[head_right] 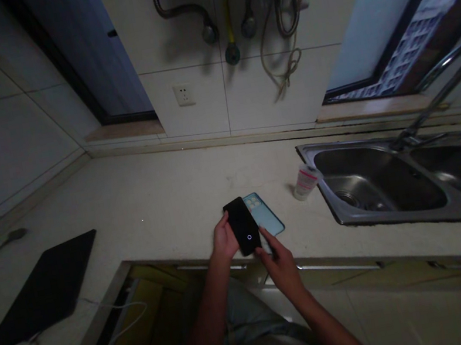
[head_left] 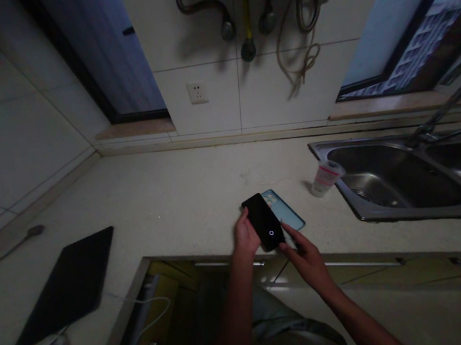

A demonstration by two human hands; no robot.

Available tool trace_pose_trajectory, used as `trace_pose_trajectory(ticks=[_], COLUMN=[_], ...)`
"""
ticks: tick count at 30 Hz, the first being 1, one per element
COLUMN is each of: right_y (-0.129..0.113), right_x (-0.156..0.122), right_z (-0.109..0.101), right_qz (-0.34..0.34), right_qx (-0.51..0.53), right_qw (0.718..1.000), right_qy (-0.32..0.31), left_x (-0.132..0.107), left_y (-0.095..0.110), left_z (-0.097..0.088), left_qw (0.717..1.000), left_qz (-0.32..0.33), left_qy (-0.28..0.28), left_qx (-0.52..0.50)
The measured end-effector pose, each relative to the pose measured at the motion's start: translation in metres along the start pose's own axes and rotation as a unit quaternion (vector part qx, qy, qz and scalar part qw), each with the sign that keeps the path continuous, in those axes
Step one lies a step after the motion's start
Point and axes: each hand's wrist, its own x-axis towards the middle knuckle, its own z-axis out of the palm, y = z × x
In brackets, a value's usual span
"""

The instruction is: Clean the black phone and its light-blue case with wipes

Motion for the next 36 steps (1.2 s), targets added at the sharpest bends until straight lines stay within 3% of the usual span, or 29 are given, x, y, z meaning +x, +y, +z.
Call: trace_pose_trajectory(ticks=[8,16,25,36], right_y=[0.003,0.007,-0.005,-0.013], right_x=[-0.003,-0.007,0.007,0.020], right_z=[0.005,0.005,-0.003,0.003], right_qz=[0.046,0.084,0.145,0.090], right_qx=[0.072,0.062,0.173,0.112], right_qw=[0.996,0.994,0.974,0.990], right_qy=[0.013,0.016,0.007,0.016], left_x=[-0.002,-0.006,-0.007,-0.007], left_y=[0.002,0.003,0.003,0.002], left_z=[0.003,0.009,0.011,0.008], left_qw=[1.000,1.000,1.000,0.999], left_qz=[-0.005,0.002,0.001,0.013], left_qy=[0.004,0.011,0.017,0.022], left_qx=[0.001,-0.004,0.001,0.019])
